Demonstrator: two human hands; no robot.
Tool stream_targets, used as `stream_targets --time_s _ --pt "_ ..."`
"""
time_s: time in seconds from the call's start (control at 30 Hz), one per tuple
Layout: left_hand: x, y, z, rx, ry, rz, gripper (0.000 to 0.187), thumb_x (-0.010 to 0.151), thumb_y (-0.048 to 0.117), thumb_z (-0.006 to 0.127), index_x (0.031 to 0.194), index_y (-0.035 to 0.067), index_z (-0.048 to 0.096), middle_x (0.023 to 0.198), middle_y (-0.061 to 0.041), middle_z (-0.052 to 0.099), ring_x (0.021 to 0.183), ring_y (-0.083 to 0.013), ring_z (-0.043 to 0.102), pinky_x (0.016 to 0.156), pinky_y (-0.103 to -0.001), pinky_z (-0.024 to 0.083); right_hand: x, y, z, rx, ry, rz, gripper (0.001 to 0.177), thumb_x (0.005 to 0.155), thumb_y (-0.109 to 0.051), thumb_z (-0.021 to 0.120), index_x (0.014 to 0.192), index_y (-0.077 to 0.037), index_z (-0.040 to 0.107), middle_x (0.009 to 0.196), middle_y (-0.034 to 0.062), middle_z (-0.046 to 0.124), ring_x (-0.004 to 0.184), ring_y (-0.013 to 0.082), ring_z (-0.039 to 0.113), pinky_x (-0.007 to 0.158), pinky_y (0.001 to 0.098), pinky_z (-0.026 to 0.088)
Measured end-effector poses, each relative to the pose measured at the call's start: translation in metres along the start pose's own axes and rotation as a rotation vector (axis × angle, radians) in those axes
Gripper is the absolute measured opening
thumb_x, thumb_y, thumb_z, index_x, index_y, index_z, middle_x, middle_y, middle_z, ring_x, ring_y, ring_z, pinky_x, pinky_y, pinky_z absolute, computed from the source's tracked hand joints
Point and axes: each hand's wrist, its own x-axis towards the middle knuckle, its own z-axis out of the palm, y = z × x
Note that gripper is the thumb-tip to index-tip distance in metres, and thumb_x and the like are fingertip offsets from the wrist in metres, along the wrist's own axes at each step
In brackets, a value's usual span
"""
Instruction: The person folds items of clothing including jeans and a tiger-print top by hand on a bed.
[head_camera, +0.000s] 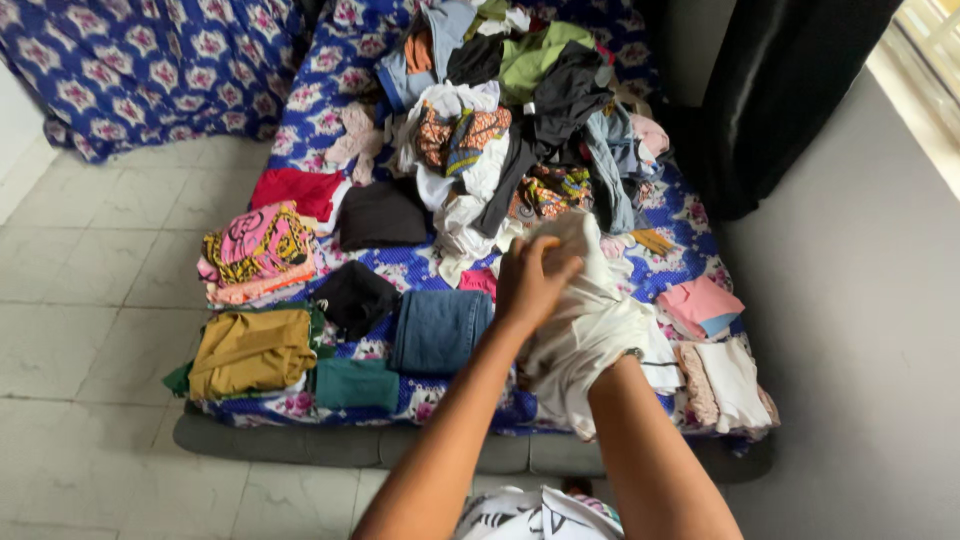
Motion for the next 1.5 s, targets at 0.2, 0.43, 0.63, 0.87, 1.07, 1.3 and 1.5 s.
stream_targets --time_s 0.2,0.43,0.63,0.87,1.07,1.3,1.5 --pt "-0.010 -0.007 0.012 -0.552 -0.153 -0.150 0.013 0.100 0.014 0.059 0.095 0.003 0.061 0.077 -0.002 0.065 0.072 -0.0165 0.065 0.070 -0.031 0.051 -0.010 0.017 -0.014 -0.003 0.009 0.055 0.029 0.085 -0.014 0.066 0.113 -0.010 0.072 0.096 0.0087 0.073 0.085 0.0207 0.070 0.073 0.0337 0.057" --pt "-0.023 0.011 -0.005 -0.938 -0.475 -0.484 0.011 0.106 0.020 0.056 0.102 0.010 0.062 0.065 0.004 0.050 0.055 -0.0058 0.044 0.050 -0.022 0.037 -0.015 0.040 -0.030 0.008 0.043 0.103 0.029 0.085 -0.014 0.066 0.113 -0.010 0.071 0.096 0.0086 0.073 0.084 0.0208 0.069 0.072 0.0337 0.057" --pt "-0.075 0.098 -0.009 -1.315 -1.032 -0.404 0.009 0.115 0.014 0.056 0.114 0.007 0.061 0.075 0.006 0.042 0.056 -0.0019 0.038 0.047 -0.020 0.033 -0.033 0.053 -0.041 0.093 0.111 0.142 0.029 0.085 -0.015 0.066 0.113 -0.010 0.071 0.096 0.0085 0.073 0.084 0.0209 0.069 0.072 0.0337 0.057" --pt "0.000 0.049 0.000 -0.215 0.017 0.110 0.029 0.077 0.010 0.075 0.105 0.000 0.070 0.097 -0.019 0.068 0.086 -0.0378 0.065 0.074 -0.040 0.051 -0.006 0.020 -0.033 0.071 0.055 0.048 0.029 0.085 -0.015 0.066 0.112 -0.010 0.071 0.095 0.0084 0.072 0.083 0.0210 0.069 0.071 0.0338 0.057" --pt "-0.016 0.034 0.024 -0.323 -0.159 -0.142 0.010 0.096 0.012 0.064 0.096 0.004 0.070 0.091 -0.013 0.076 0.086 -0.0297 0.074 0.075 -0.036 0.055 -0.018 0.027 -0.054 0.024 0.072 0.154 0.029 0.085 -0.015 0.066 0.112 -0.010 0.071 0.095 0.0083 0.072 0.083 0.0211 0.069 0.071 0.0338 0.057" --pt "-0.024 0.010 0.030 -0.434 -0.199 -0.270 0.017 0.101 0.019 0.060 0.098 0.004 0.067 0.090 -0.012 0.076 0.084 -0.0266 0.074 0.075 -0.034 0.055 -0.014 0.041 -0.059 0.058 0.071 0.168 0.029 0.084 -0.016 0.065 0.112 -0.010 0.070 0.095 0.0082 0.072 0.083 0.0212 0.068 0.071 0.0338 0.057" --pt "-0.033 0.032 0.006 -0.498 -0.297 -0.233 0.019 0.103 0.021 0.058 0.099 0.003 0.064 0.092 -0.012 0.075 0.086 -0.0246 0.074 0.076 -0.034 0.055 -0.009 0.042 -0.056 0.061 0.055 0.173 0.029 0.084 -0.016 0.065 0.112 -0.010 0.070 0.095 0.0081 0.072 0.082 0.0213 0.068 0.070 0.0338 0.056"
